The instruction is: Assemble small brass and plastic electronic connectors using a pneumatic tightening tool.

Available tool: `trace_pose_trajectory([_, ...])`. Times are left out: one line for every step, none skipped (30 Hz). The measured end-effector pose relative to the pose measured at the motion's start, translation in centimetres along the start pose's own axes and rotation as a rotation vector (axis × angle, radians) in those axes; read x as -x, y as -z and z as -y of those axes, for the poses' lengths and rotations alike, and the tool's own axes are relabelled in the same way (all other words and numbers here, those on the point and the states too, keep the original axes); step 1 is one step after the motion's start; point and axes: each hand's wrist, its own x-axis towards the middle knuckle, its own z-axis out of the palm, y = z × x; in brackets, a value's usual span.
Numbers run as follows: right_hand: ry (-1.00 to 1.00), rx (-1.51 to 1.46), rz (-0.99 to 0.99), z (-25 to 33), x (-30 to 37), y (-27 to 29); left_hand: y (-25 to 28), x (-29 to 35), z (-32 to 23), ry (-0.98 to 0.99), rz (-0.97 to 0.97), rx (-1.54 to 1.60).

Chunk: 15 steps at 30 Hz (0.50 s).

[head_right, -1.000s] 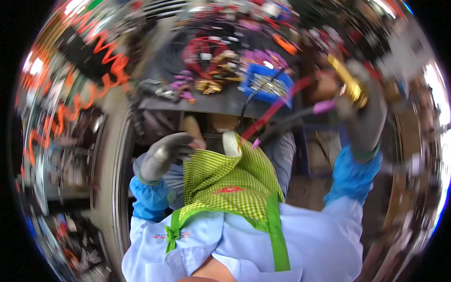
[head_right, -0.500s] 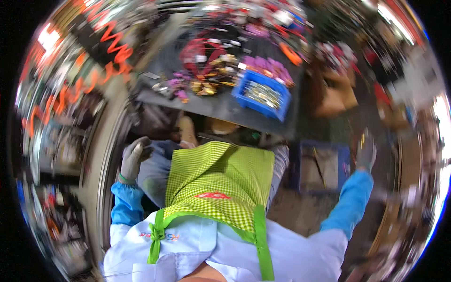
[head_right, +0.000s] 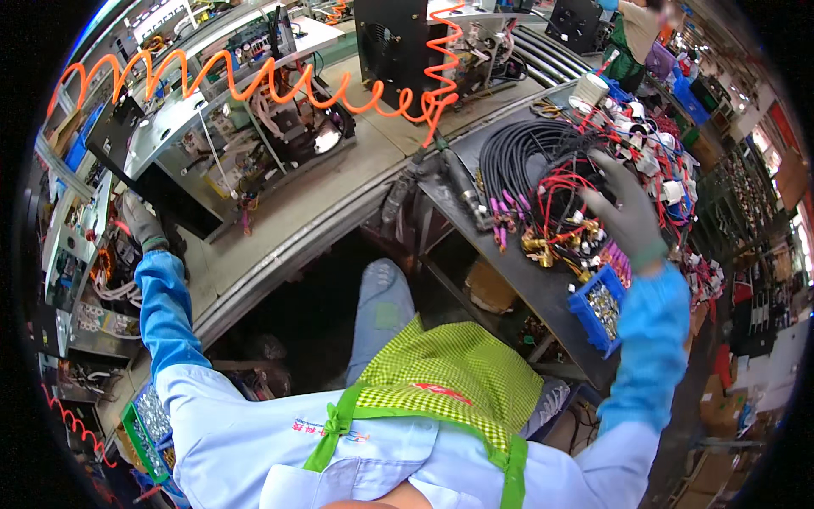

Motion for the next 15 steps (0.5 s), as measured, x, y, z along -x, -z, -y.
trace_pose_trajectory([0.11,0.072,0.09,0.1,-4.5,-2.5,-1.3,-1.5,0.4,0.016,0.023,0.108])
trace_pose_trajectory([0.161,0.122,0.114,-1.4,-8.5,-5.1,-4.4,-1.5,-1.5,-0.082,-0.044,0.001])
trace_pose_trajectory([0.22,0.212,0.159,-0.5,-12.2,-7.9,-4.5,-2.8,-1.6,-0.079,-0.051,-0.004])
trace_pose_trajectory([0.314,0.326,0.172,-0.8,-15.5,-10.3,-4.7,-4.2,-1.4,0.015,-0.051,0.055])
trace_pose_trajectory([0.219,0.521,0.191,-1.3,-18.6,-13.0,-5.0,-5.4,-1.3,0.107,-0.049,0.106])
trace_pose_trajectory([0.104,0.583,0.229,-0.2,-20.3,-15.3,-4.9,-5.8,-1.0,0.265,0.101,0.342])
trace_pose_trajectory([0.029,0.682,0.281,-0.4,-22.5,-17.9,-4.3,-6.1,-0.8,0.416,0.25,0.568])
trace_pose_trajectory([-0.084,0.774,0.316,1.6,-23.7,-20.5,-3.1,-6.6,0.1,0.388,0.27,0.532])
trace_pose_trajectory([-0.2,0.877,0.347,3.0,-24.7,-22.0,-2.6,-6.5,0.5,0.365,0.293,0.503])
trace_pose_trajectory([-0.186,0.876,0.376,2.7,-25.8,-23.4,-2.4,-6.3,0.9,0.38,0.28,0.479])
trace_pose_trajectory([-0.297,0.947,0.372,2.1,-26.9,-24.2,-3.9,-5.2,0.0,0.398,0.235,0.557])
trace_pose_trajectory([-0.404,1.016,0.37,1.4,-27.8,-25.1,-4.8,-4.3,-0.7,0.414,0.188,0.627])
trace_pose_trajectory([-0.384,1.014,0.372,1.9,-28.1,-25.0,-3.9,-4.2,-1.9,0.407,0.171,0.62])
trace_pose_trajectory([-0.305,1.062,0.342,1.4,-28.6,-25.4,-3.7,-4.2,-2.3,0.418,0.201,0.646])
trace_pose_trajectory([-0.23,1.107,0.302,0.6,-29.6,-25.8,-4.1,-4.3,-2.2,0.426,0.234,0.68])
